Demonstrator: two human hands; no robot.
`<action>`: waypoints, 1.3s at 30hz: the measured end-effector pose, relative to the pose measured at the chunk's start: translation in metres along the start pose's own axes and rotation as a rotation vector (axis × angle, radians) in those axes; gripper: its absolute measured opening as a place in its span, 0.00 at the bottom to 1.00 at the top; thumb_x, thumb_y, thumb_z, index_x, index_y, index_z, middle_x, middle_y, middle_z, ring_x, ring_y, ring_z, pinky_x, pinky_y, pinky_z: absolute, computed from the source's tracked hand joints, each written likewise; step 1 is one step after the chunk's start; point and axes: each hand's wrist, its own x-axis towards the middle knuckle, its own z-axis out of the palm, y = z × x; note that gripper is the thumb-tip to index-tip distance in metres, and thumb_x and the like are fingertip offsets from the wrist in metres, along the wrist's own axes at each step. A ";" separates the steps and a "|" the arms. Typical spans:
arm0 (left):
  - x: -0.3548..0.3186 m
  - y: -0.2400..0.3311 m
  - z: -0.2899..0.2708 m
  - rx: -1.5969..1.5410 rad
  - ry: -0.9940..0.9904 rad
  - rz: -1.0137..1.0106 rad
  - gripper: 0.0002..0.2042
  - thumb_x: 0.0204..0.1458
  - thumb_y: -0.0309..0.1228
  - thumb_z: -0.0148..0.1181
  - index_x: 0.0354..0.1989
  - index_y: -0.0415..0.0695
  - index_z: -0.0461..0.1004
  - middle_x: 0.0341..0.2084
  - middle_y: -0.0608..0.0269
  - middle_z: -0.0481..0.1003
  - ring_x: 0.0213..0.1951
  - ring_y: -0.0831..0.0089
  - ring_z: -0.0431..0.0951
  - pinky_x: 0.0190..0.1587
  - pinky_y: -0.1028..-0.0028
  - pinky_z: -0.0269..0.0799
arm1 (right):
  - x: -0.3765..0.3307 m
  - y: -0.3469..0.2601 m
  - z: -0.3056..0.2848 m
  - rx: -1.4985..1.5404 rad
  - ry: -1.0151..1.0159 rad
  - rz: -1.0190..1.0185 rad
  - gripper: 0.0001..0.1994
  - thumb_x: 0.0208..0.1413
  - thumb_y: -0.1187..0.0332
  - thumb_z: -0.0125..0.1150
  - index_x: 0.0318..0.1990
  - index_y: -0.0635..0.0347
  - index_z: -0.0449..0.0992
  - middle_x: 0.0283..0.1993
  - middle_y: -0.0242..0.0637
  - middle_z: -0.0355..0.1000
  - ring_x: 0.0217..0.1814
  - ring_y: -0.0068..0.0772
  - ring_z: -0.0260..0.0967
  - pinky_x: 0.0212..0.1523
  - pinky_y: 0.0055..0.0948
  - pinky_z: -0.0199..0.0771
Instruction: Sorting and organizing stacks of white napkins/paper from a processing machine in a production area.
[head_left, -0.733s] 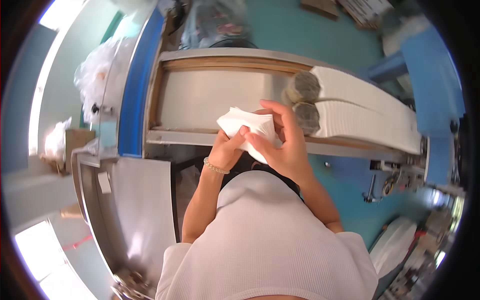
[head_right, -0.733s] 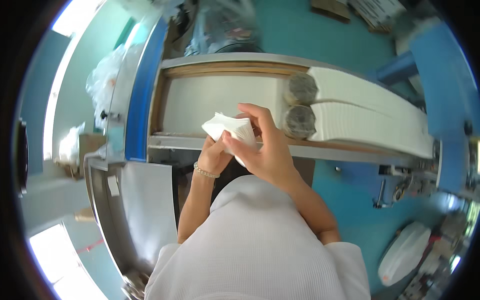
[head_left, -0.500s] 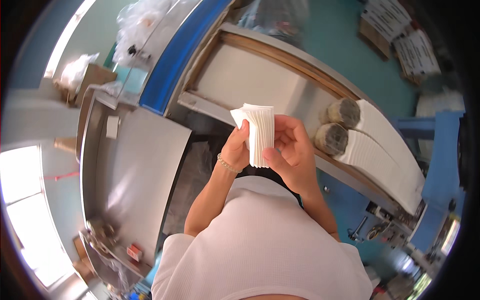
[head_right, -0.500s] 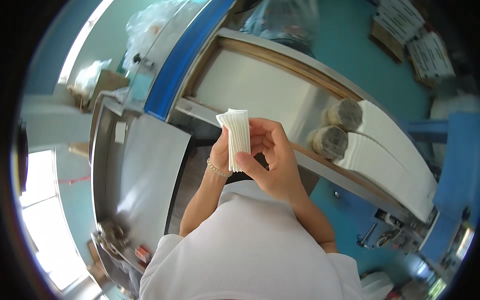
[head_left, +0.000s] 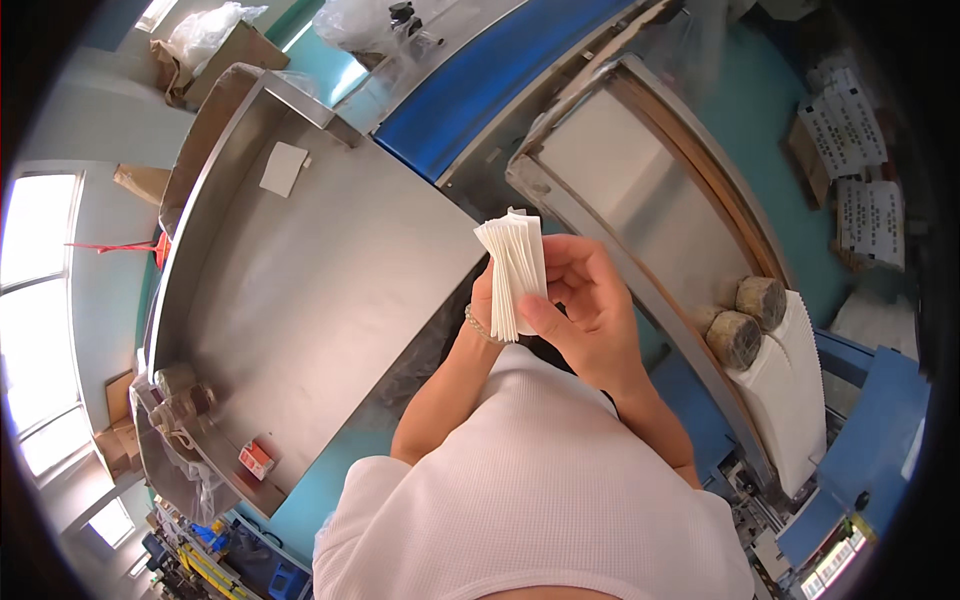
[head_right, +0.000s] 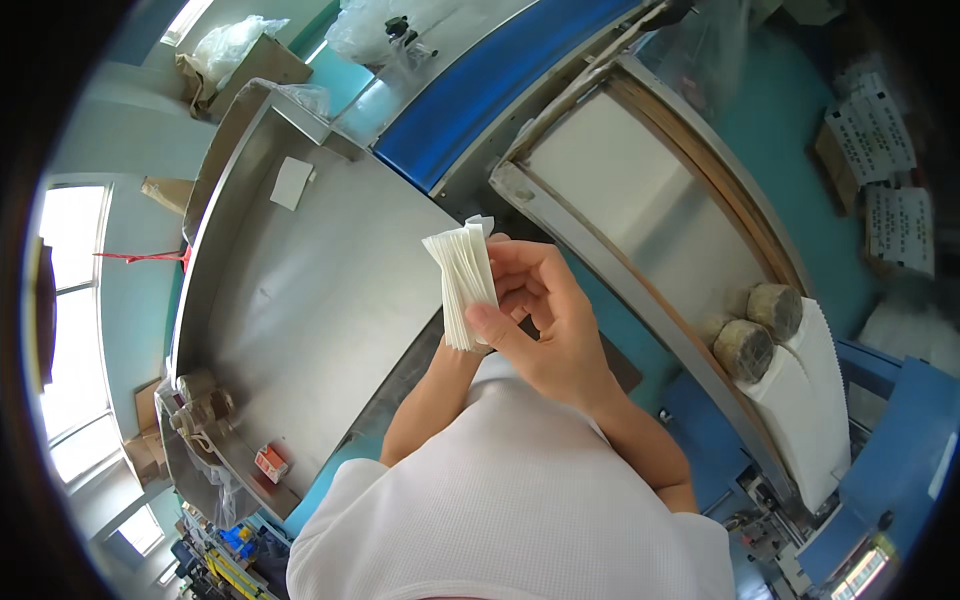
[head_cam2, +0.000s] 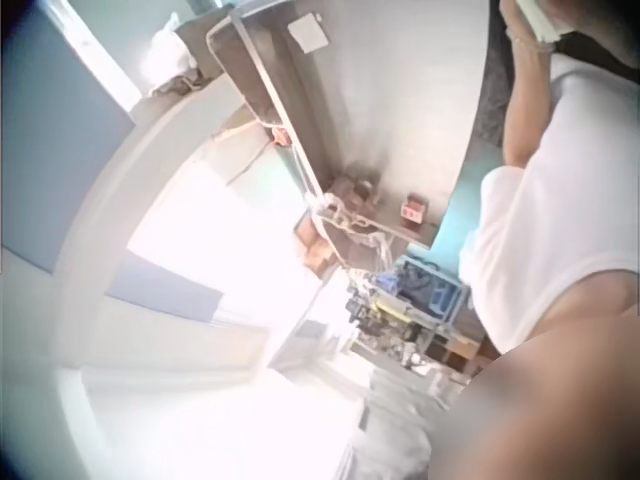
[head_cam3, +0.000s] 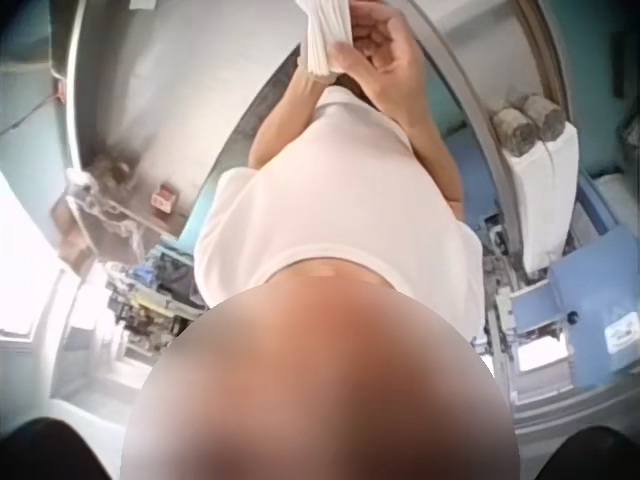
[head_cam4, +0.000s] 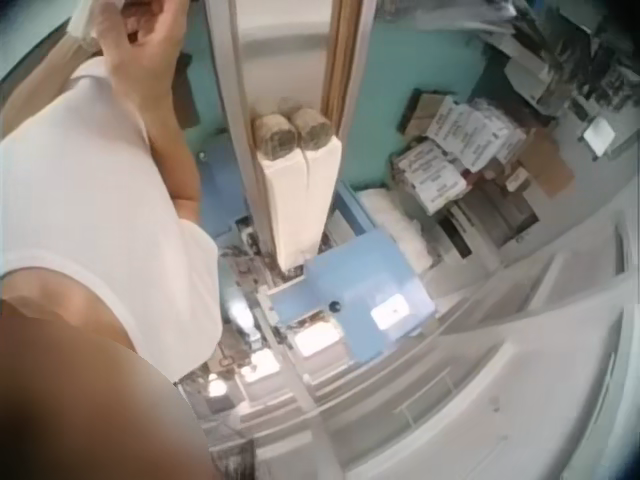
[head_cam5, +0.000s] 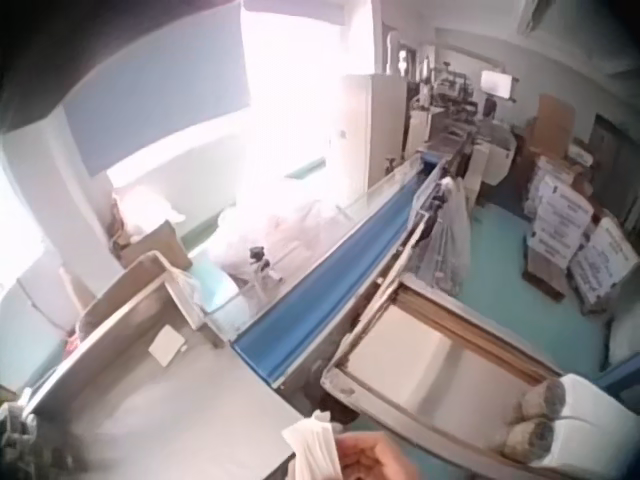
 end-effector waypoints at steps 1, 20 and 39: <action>0.000 0.012 -0.011 -0.043 -0.030 -0.002 0.10 0.56 0.38 0.61 0.31 0.48 0.68 0.28 0.65 0.72 0.29 0.72 0.75 0.29 0.74 0.75 | 0.007 0.004 0.011 -0.017 -0.008 0.007 0.21 0.56 0.76 0.62 0.55 0.67 0.63 0.47 0.39 0.71 0.47 0.22 0.71 0.46 0.21 0.73; -0.056 0.161 -0.124 -0.192 -0.309 0.366 0.29 0.62 0.55 0.43 0.62 0.44 0.62 0.53 0.58 0.71 0.53 0.66 0.74 0.55 0.64 0.73 | 0.108 0.094 0.166 -0.190 -0.231 0.111 0.12 0.60 0.77 0.55 0.50 0.65 0.65 0.44 0.36 0.68 0.42 0.19 0.69 0.43 0.19 0.72; -0.094 0.201 -0.155 -0.181 0.004 0.620 0.29 0.62 0.53 0.46 0.61 0.43 0.62 0.51 0.60 0.72 0.52 0.67 0.74 0.52 0.64 0.74 | 0.148 0.132 0.225 -0.298 -0.520 0.329 0.14 0.58 0.73 0.61 0.49 0.64 0.68 0.47 0.33 0.67 0.45 0.20 0.68 0.45 0.21 0.68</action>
